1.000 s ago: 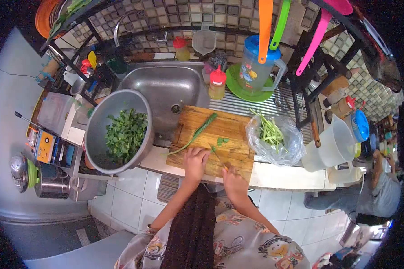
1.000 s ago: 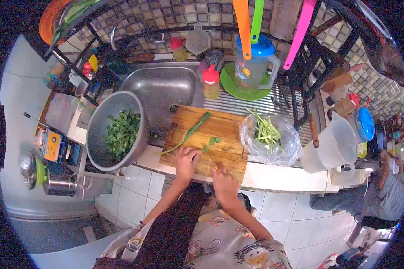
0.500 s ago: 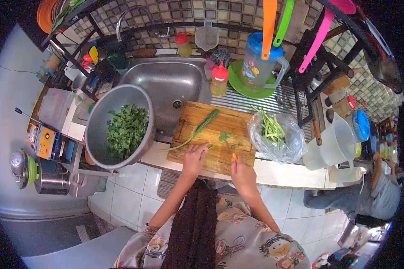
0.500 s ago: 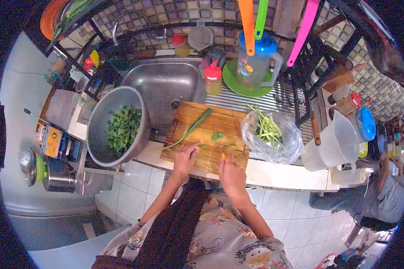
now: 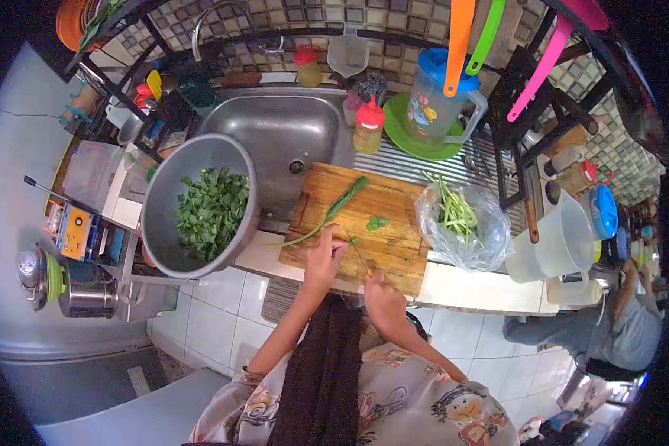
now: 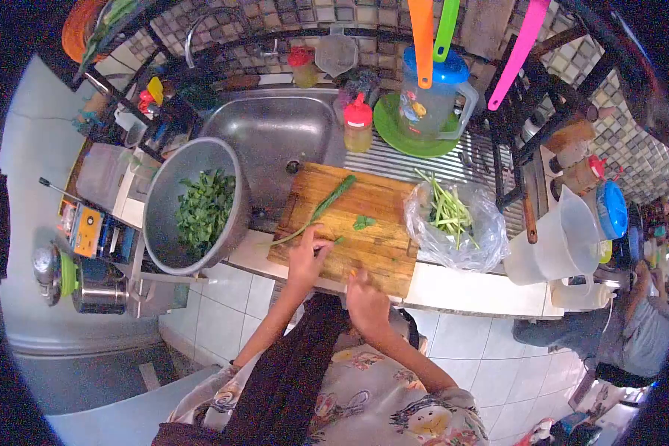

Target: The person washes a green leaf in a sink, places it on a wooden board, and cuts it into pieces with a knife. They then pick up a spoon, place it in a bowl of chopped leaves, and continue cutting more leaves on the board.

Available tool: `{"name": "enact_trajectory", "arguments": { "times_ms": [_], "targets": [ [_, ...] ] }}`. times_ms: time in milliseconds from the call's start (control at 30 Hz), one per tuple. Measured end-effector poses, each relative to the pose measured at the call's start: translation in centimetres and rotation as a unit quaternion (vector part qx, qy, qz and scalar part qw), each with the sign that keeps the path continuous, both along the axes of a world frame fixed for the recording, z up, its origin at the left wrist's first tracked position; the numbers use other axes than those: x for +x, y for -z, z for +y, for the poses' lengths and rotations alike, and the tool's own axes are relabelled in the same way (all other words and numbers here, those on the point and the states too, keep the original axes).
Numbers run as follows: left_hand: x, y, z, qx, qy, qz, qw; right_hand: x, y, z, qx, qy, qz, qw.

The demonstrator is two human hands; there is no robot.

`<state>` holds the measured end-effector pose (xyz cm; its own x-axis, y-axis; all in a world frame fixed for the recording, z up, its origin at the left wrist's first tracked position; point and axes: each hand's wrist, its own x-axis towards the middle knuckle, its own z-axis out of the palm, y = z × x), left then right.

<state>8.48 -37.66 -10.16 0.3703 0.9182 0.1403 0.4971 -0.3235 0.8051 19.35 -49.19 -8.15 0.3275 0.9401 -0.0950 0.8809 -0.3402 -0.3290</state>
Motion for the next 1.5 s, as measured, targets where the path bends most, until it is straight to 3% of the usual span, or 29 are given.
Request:
{"name": "enact_trajectory", "arguments": {
  "times_ms": [67,167,367,467,600,667,767,833,933,1133,1300,1400,1500],
  "targets": [
    [0.2,0.0,0.2,0.012,-0.003,-0.007,1.0,-0.1,0.7,0.4,0.083,0.014,-0.001,0.996],
    [0.2,0.6,0.2,0.037,-0.001,-0.02,0.999,-0.1,0.7,0.5,0.089,0.017,-0.01,0.996],
    [0.3,0.1,0.0,0.013,-0.002,0.002,1.0,0.2,-0.5,1.2,0.011,0.011,-0.004,1.0],
    [0.3,0.6,0.1,0.022,-0.002,-0.02,1.0,0.7,-0.5,-0.1,0.072,0.005,0.015,0.997],
    [0.2,0.4,-0.1,0.034,0.017,-0.029,0.999,1.4,-0.8,-2.6,0.037,0.012,0.029,0.999],
    [0.0,0.1,-0.3,0.046,0.038,-0.036,0.998,1.9,-0.8,-2.3,0.084,0.023,0.049,0.995],
    [-1.0,-1.3,-0.5,0.095,0.021,-0.003,0.995,2.5,-1.2,-0.5,0.046,0.052,0.045,0.997],
    [-2.2,-1.9,-0.3,0.131,0.053,0.08,0.987,2.6,-1.2,0.2,0.053,0.05,0.039,0.997],
    [-2.9,-0.5,0.1,0.159,0.045,0.088,0.982,1.9,-1.5,0.2,0.052,0.049,0.031,0.997],
    [-0.7,0.3,0.0,0.142,-0.005,0.056,0.988,1.1,-0.9,-0.6,0.07,0.028,0.012,0.997],
    [-0.7,0.3,0.3,0.141,0.021,0.056,0.988,0.4,-0.4,-0.5,0.092,0.043,-0.024,0.995],
    [-0.6,0.3,0.2,0.154,0.024,0.061,0.986,-0.1,0.5,-0.3,0.022,0.034,-0.035,0.999],
    [-0.5,0.4,0.3,0.153,0.022,0.055,0.986,-0.1,1.1,0.3,0.083,0.032,-0.048,0.995]
  ]
}}
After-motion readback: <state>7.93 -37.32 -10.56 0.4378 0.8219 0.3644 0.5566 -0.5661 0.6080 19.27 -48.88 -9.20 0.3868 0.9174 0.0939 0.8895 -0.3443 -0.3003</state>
